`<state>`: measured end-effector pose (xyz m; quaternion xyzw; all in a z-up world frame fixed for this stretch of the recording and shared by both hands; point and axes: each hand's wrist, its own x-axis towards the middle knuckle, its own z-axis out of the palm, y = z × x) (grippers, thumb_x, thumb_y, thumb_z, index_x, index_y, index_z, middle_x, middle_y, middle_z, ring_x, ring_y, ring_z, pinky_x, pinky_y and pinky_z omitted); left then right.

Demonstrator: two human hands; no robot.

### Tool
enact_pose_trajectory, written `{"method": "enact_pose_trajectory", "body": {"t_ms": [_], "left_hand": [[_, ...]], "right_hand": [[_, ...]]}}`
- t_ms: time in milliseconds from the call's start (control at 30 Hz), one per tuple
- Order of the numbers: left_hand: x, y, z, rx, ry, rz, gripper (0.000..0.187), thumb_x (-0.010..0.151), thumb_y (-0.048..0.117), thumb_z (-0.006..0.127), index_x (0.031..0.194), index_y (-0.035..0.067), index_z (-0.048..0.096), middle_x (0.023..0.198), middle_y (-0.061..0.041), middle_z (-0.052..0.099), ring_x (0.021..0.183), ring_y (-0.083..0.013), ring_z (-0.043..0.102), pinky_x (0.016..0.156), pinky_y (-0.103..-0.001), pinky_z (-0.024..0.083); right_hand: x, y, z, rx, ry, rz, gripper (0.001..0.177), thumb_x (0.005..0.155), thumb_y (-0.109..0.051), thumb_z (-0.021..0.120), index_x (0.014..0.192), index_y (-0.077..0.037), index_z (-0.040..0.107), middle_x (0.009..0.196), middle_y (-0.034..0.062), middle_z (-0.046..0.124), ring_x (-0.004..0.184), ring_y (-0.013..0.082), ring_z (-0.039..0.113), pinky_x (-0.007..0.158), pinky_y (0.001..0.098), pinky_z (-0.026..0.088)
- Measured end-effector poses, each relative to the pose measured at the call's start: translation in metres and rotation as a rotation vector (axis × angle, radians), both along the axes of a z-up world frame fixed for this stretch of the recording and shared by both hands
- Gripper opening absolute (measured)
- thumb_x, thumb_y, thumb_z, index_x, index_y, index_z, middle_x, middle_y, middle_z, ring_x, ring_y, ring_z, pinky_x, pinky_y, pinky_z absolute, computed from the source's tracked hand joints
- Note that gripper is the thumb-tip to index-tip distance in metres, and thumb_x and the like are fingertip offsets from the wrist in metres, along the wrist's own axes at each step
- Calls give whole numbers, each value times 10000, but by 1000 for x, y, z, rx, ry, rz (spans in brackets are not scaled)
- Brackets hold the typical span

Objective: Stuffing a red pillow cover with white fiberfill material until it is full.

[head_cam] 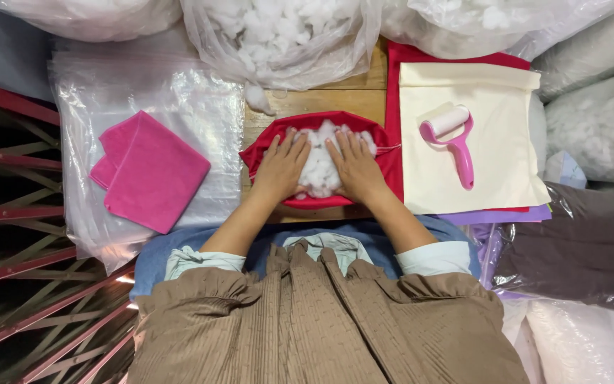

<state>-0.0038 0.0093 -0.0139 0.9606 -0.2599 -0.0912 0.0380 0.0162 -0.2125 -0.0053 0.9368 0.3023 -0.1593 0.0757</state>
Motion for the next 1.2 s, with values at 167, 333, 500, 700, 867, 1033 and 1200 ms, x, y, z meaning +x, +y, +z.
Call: {"method": "enact_pose_trajectory", "body": {"t_ms": [167,333,500,700,867,1033,1200], "left_hand": [[1,2,23,-79,72,-36,1149,676,538,866,1572,52,334,1659,-173,289,1560,-389,188,1249,-573,232],[-1,-6,26,-254,29,-41,1067,827,730,647,1558,7,359,1660,-207,292,1555,-385,222,1230,-554,268],[6,-8,-12,-50,81,-5,1122,730,607,814,1572,37,339,1660,-190,289,1560,-348,217,1270,-516,198],[9,10,55,-311,83,-60,1129,724,791,692,1523,35,440,1552,-223,449,1490,-391,374,1194,-575,323],[9,47,16,-408,-42,297,403,937,482,669,1164,150,701,1413,-152,547,1317,-386,555,995,-495,505],[10,60,-42,-206,410,501,269,938,318,574,1029,142,755,957,-189,728,968,-421,746,782,-495,600],[15,71,29,-500,140,622,70,860,124,670,881,147,732,854,-123,686,914,-392,718,754,-491,574]], "right_hand": [[6,-14,53,180,153,0,1149,697,-426,877,1626,-108,282,1661,253,241,1525,508,190,1239,592,194],[12,-12,46,528,109,-49,658,976,-332,623,1582,-180,415,1606,167,401,1506,438,299,1227,546,258],[2,9,0,79,37,42,1158,746,-595,805,1610,-24,286,1630,273,298,1535,452,220,1240,547,247],[13,-14,73,496,192,0,721,882,-438,743,1485,-97,542,1562,230,454,1459,460,391,1202,554,315],[19,-56,76,576,-19,-256,330,930,-254,727,1257,-214,700,1465,71,557,1332,322,567,1080,443,477],[34,-75,24,211,46,-413,206,921,-277,688,1114,-333,734,1334,13,631,1166,300,684,975,449,546],[27,-73,96,478,93,-503,243,919,-91,639,1075,-226,769,1025,73,768,1043,334,717,917,461,535]]}}
